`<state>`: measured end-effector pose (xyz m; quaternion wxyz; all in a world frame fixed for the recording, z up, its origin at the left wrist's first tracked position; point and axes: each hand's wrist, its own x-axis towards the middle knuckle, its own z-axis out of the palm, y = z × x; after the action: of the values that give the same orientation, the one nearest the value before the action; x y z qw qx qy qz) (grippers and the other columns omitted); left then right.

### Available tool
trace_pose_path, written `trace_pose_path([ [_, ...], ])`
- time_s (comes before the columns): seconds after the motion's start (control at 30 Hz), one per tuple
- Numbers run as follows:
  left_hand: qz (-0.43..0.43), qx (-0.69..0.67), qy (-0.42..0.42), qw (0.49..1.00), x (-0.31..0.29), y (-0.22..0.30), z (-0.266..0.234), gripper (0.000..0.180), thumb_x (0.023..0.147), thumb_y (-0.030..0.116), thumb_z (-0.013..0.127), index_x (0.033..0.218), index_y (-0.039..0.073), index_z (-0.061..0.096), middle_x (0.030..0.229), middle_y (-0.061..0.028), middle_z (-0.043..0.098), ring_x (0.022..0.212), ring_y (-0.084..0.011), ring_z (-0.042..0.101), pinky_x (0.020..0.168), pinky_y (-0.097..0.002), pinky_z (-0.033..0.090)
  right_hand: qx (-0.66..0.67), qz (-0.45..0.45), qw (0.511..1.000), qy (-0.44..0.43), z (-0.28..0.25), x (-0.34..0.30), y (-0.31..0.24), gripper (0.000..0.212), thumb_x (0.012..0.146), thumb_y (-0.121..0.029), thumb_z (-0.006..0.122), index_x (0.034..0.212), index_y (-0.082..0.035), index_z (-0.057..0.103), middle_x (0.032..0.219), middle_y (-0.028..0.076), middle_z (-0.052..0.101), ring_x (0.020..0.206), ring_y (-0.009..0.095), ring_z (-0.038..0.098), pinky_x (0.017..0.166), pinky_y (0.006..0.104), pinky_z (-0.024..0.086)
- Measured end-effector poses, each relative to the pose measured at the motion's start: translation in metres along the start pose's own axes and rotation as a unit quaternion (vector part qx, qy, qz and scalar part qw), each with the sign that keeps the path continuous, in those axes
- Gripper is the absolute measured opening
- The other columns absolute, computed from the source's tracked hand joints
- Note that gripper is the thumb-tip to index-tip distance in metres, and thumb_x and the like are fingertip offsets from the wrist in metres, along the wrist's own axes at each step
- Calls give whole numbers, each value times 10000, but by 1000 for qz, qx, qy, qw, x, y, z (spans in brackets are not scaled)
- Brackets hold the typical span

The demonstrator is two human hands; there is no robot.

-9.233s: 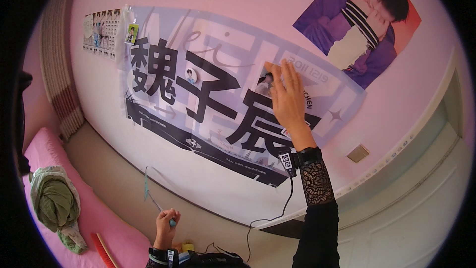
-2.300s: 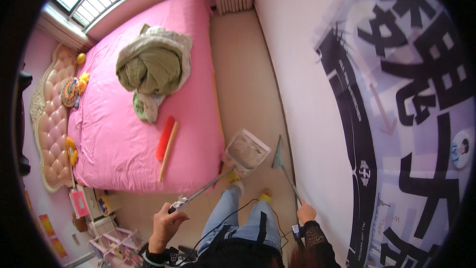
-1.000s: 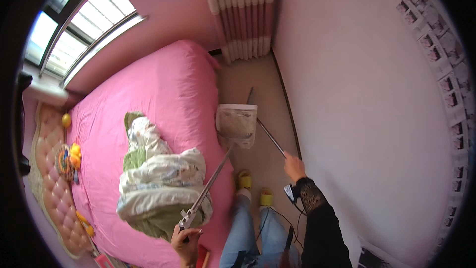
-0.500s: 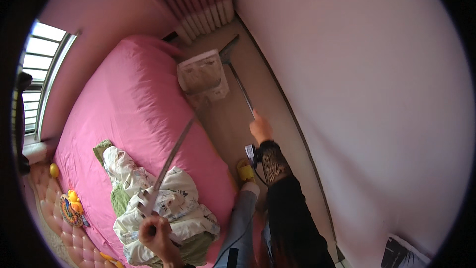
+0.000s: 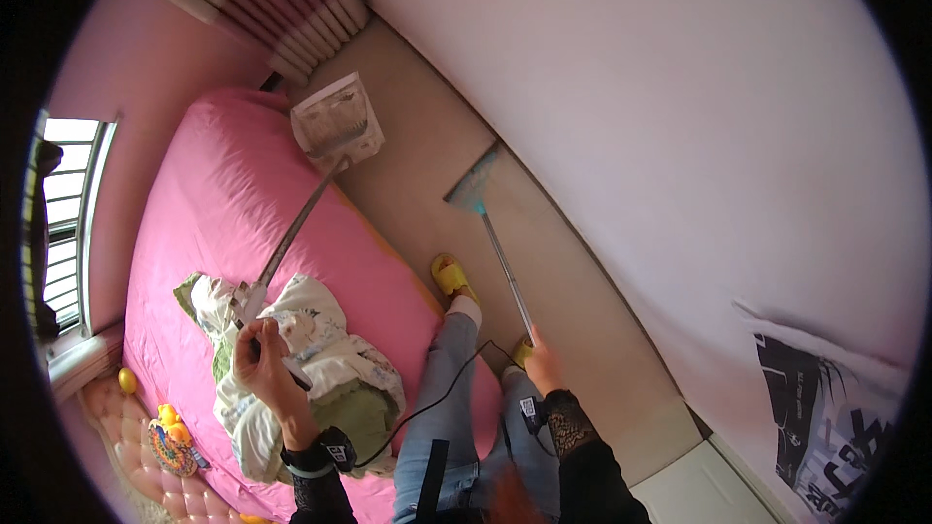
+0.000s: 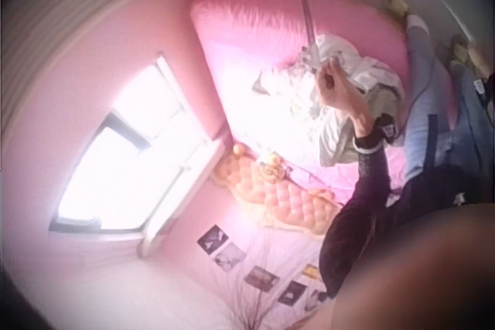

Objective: The person sweeps the bedroom floor with a broom and dustpan, moving debris into the dustpan. They briefly place a small photo on a wall banner before resuming sweeping.

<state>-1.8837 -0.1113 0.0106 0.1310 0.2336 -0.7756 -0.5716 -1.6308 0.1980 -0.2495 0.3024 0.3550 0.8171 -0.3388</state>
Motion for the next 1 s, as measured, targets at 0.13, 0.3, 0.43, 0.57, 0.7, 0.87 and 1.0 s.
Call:
trace_pose_path([
  [0.13,34,-1,-12,999,-55,9,-10,32,880,30,675,876,4,658,697,36,536,579,-29,411,531,-176,297,45,39,997,-42,-18,-63,86,641,857,-30,430,1478,-178,368,986,299,619,862,397,609,769,443,465],
  [0.3,58,-60,-22,996,-128,3,-10,53,866,37,700,894,2,672,679,45,544,559,-19,412,506,-170,296,50,110,989,-83,-45,-145,201,656,854,-51,444,1490,-180,348,1004,297,621,868,406,598,754,462,460],
  [0.43,58,-74,-39,995,-161,4,-7,69,858,44,714,900,5,676,687,44,557,554,-16,420,501,-169,309,16,117,990,-73,-58,-209,277,622,891,-113,464,1496,-173,336,999,267,640,877,413,608,759,466,477],
  [0.57,52,-59,-58,995,-173,-1,-1,76,859,47,714,903,-1,675,689,42,558,555,-20,420,500,-173,309,-56,183,980,-58,-52,-258,327,611,861,-125,475,1462,-194,392,993,272,639,896,442,605,772,507,467],
  [0.7,44,-2,-82,996,-164,-25,13,93,867,70,714,897,-4,666,673,48,537,558,-19,411,499,-177,298,-45,211,976,-32,-46,-298,346,617,831,-159,493,1441,-212,420,1019,249,658,933,442,612,802,505,480],
  [0.87,31,-16,-128,991,-156,-55,24,92,865,83,720,888,8,672,665,57,526,546,-13,394,488,-178,277,-47,291,956,1,-51,-323,329,570,826,-172,486,1391,-249,482,1004,223,674,939,418,632,806,503,490],
  [1.0,40,45,-141,988,-175,-66,34,85,865,91,721,882,16,683,681,57,543,548,-10,392,487,-177,271,-33,293,956,11,-62,-327,312,540,840,-179,474,1373,-265,504,984,221,678,927,404,640,791,501,498],
])
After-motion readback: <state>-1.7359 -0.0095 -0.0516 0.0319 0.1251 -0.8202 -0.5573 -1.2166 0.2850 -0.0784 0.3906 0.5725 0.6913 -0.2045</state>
